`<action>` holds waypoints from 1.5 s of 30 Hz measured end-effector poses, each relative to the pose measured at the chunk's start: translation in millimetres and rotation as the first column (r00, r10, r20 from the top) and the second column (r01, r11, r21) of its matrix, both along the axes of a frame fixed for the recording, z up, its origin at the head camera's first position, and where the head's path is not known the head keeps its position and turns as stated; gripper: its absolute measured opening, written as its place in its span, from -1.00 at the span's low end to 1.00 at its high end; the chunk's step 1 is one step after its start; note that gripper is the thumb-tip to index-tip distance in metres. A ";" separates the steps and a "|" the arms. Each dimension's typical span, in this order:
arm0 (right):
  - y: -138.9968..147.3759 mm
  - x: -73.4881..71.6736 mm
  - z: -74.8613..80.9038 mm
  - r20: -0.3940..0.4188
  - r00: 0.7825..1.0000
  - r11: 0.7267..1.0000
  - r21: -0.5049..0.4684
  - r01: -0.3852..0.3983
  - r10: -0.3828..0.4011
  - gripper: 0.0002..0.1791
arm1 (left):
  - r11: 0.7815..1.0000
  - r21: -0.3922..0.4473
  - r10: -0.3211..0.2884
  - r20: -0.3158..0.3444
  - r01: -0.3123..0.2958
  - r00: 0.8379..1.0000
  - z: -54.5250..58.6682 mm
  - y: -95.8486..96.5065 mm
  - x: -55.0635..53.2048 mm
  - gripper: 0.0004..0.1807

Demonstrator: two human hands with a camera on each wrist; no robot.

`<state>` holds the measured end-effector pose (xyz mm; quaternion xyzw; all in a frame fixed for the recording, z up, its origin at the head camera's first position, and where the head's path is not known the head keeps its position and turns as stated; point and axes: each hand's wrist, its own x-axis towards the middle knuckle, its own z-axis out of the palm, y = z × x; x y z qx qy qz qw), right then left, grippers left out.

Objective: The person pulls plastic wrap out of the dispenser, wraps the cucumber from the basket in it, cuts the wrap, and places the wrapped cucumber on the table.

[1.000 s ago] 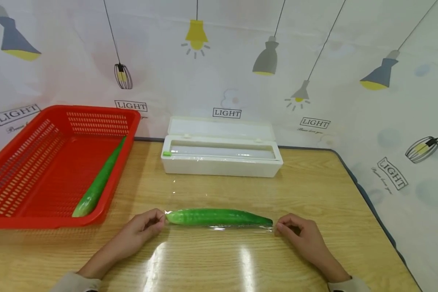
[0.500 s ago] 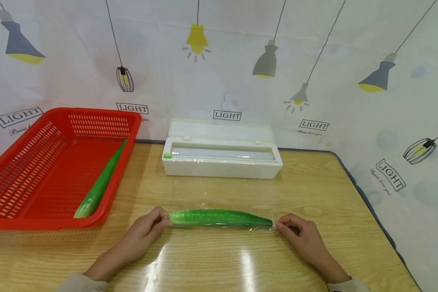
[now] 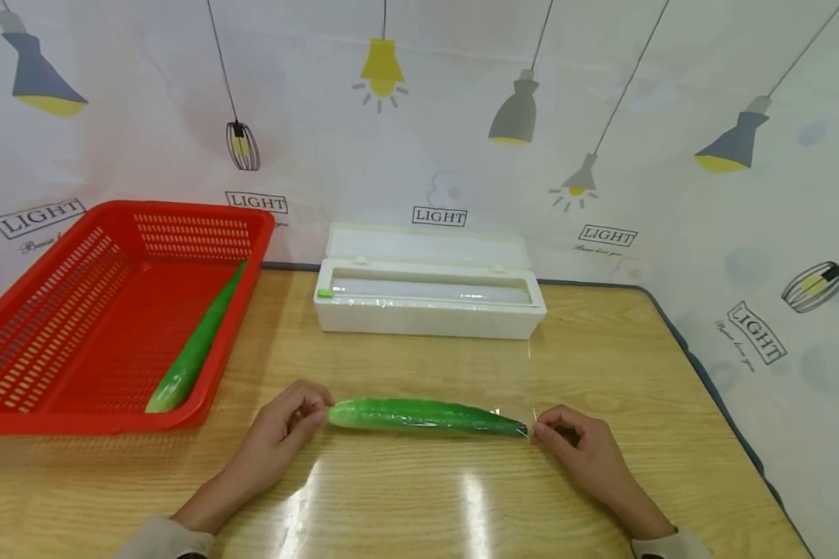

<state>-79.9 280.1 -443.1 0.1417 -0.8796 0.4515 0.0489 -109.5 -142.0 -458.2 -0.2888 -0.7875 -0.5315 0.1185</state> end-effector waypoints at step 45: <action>-4.8 -13.7 -11.4 0.003 0.994 0.994 0.019 0.111 -0.112 -0.94 | 1.000 -0.009 0.014 0.033 -0.014 0.999 -4.4 6.9 -7.6 -0.63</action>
